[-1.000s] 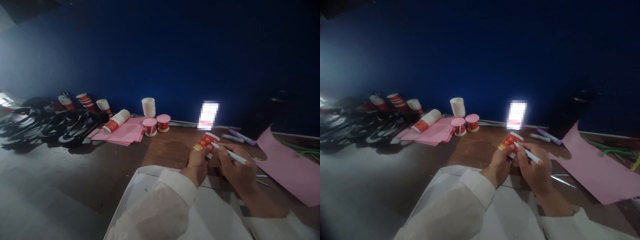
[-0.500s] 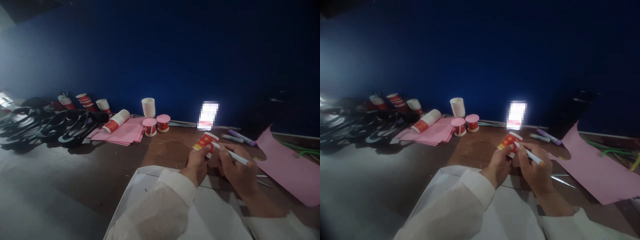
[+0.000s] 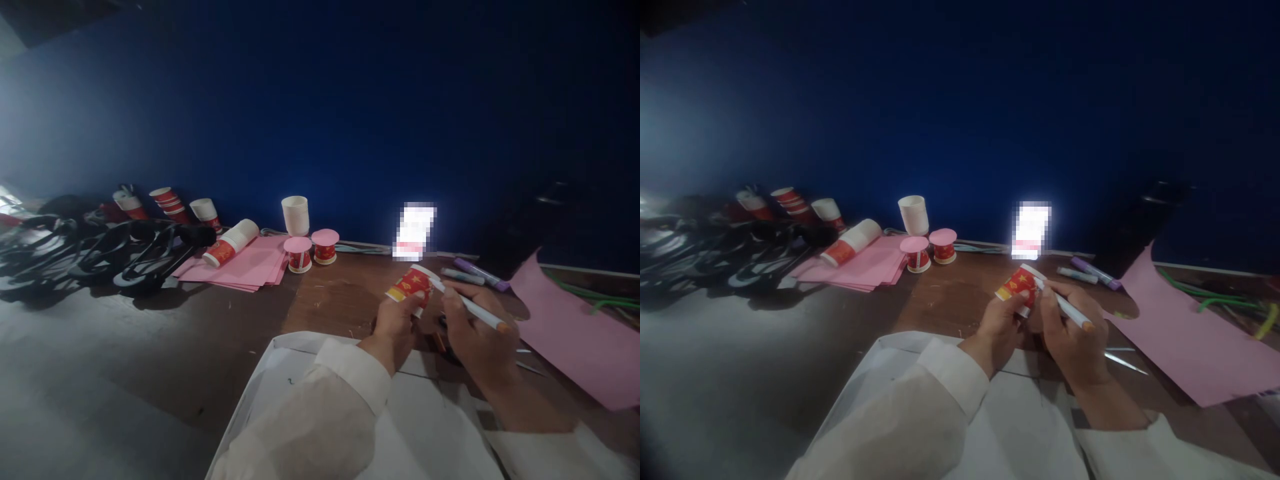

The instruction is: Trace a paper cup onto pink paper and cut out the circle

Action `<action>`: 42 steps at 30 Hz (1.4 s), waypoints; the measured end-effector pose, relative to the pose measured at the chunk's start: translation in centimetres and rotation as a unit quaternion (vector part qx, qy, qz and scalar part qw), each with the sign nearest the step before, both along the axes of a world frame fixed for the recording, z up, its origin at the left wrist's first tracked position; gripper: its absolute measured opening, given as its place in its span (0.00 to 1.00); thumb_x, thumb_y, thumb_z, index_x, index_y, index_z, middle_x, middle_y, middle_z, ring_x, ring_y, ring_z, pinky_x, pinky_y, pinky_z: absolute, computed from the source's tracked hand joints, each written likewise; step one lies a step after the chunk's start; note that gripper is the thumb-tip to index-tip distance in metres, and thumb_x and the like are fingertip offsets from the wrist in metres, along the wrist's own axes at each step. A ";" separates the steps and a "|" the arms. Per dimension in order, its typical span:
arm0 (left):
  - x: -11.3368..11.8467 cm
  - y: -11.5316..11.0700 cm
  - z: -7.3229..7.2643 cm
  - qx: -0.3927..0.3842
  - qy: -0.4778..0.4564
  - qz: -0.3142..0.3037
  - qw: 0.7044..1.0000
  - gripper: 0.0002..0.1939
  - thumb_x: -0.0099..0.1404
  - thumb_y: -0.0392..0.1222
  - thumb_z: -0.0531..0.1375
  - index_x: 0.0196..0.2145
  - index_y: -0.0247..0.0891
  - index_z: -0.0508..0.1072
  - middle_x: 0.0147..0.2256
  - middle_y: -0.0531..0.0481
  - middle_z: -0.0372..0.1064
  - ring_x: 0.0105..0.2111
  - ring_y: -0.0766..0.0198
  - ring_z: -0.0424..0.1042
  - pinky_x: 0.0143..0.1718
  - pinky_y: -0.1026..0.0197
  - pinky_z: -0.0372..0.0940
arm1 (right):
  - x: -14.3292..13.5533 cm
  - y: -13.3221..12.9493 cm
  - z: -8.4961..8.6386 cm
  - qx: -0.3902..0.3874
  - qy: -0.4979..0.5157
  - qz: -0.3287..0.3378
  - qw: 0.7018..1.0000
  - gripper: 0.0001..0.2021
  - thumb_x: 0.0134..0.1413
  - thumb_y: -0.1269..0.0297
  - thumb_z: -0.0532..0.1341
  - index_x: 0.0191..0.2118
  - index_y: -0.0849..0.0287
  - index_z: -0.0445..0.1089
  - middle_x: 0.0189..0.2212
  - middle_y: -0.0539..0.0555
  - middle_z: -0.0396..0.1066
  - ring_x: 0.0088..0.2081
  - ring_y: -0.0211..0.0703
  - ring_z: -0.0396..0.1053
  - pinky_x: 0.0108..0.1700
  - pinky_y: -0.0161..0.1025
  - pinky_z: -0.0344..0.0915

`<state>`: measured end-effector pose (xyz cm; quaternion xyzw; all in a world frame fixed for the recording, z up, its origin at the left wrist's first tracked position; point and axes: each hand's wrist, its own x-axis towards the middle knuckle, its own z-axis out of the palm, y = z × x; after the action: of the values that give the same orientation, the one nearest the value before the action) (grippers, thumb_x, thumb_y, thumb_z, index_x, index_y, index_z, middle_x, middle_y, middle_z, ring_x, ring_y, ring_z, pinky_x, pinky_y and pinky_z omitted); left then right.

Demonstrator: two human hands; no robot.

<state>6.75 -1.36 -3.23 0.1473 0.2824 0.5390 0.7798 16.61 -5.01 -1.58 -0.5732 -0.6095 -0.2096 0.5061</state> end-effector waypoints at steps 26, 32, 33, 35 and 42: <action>0.0 0.1 0.0 0.017 -0.008 -0.006 1.000 0.23 0.37 0.43 0.77 0.32 0.34 0.79 0.31 0.46 0.77 0.36 0.56 0.77 0.43 0.58 0.68 | -0.2 0.1 0.0 0.014 -0.035 0.024 0.999 0.09 0.66 0.62 0.60 0.37 0.59 0.76 0.33 0.57 0.81 0.35 0.47 0.78 0.42 0.43 0.69; 0.0 0.2 -0.4 0.023 0.001 0.001 1.000 0.24 0.37 0.44 0.78 0.32 0.35 0.79 0.31 0.47 0.77 0.36 0.57 0.77 0.43 0.58 0.67 | -0.2 0.2 -0.2 0.012 -0.039 0.020 0.999 0.10 0.66 0.61 0.60 0.37 0.60 0.76 0.33 0.57 0.81 0.35 0.48 0.77 0.41 0.43 0.68; 0.0 0.3 -0.4 0.024 0.003 0.003 1.000 0.24 0.37 0.44 0.78 0.32 0.35 0.78 0.31 0.47 0.77 0.35 0.58 0.77 0.42 0.58 0.67 | -0.1 0.2 -0.3 0.014 -0.042 0.022 0.999 0.11 0.66 0.61 0.60 0.37 0.60 0.76 0.33 0.57 0.80 0.34 0.48 0.77 0.41 0.43 0.68; 0.1 0.4 -0.6 0.022 0.005 0.002 1.000 0.24 0.37 0.44 0.78 0.32 0.34 0.78 0.31 0.47 0.76 0.36 0.57 0.76 0.42 0.58 0.67 | -0.1 0.3 -0.4 0.017 -0.043 0.027 0.999 0.11 0.67 0.61 0.59 0.37 0.60 0.76 0.32 0.57 0.80 0.34 0.48 0.77 0.41 0.43 0.69; -0.1 0.3 -0.4 0.022 0.019 -0.006 1.000 0.24 0.38 0.45 0.77 0.32 0.34 0.78 0.30 0.47 0.75 0.34 0.58 0.75 0.40 0.58 0.66 | -0.1 -0.1 -0.1 0.017 0.023 0.016 0.999 0.12 0.66 0.60 0.59 0.39 0.60 0.78 0.36 0.59 0.80 0.37 0.49 0.77 0.44 0.45 0.70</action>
<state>6.69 -1.02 -3.64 0.1761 0.2847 0.5376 0.7739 16.49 -5.14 -1.63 -0.5598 -0.6030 -0.1987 0.5326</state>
